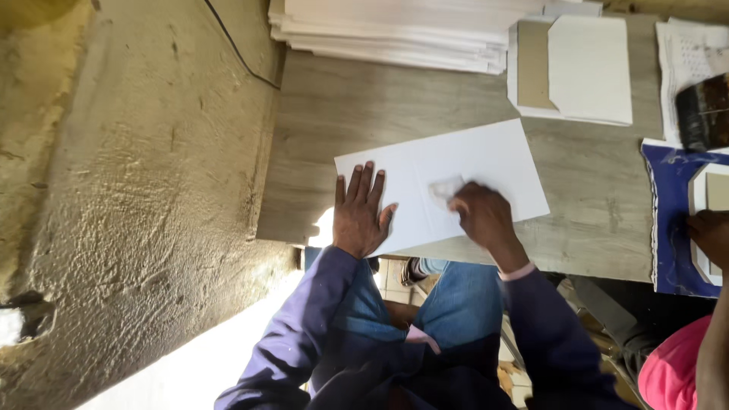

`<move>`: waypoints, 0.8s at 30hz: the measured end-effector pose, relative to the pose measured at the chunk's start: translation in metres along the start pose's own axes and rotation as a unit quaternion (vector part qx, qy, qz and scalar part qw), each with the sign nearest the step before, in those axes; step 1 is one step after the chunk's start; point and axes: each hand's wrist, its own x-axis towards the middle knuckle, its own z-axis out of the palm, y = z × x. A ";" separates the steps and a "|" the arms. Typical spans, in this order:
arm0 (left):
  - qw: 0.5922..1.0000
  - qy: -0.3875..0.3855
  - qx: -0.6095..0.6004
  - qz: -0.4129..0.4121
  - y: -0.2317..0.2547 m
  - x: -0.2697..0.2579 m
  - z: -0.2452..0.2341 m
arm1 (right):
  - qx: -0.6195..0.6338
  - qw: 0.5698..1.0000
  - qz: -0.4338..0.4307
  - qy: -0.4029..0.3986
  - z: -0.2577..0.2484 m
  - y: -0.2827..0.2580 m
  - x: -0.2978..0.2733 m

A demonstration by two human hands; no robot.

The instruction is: The person wipes a white sheet of paper with a small cloth, then picks up a larger board with three rectangular sections and wipes it with the same cloth. The person repeats this process, wiping the paper and the board multiple times while seated at a table.

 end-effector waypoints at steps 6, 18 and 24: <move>1.000 -0.024 -0.011 0.001 -0.001 0.000 0.003 | 0.024 0.992 0.025 0.120 0.007 -0.010 0.138; 0.999 -0.041 -0.021 -0.017 -0.005 0.001 0.003 | 0.075 0.984 -0.059 0.149 0.057 -0.045 -0.051; 0.999 -0.021 -0.040 -0.027 -0.003 0.002 0.003 | -0.014 0.948 0.242 0.207 0.039 0.144 0.003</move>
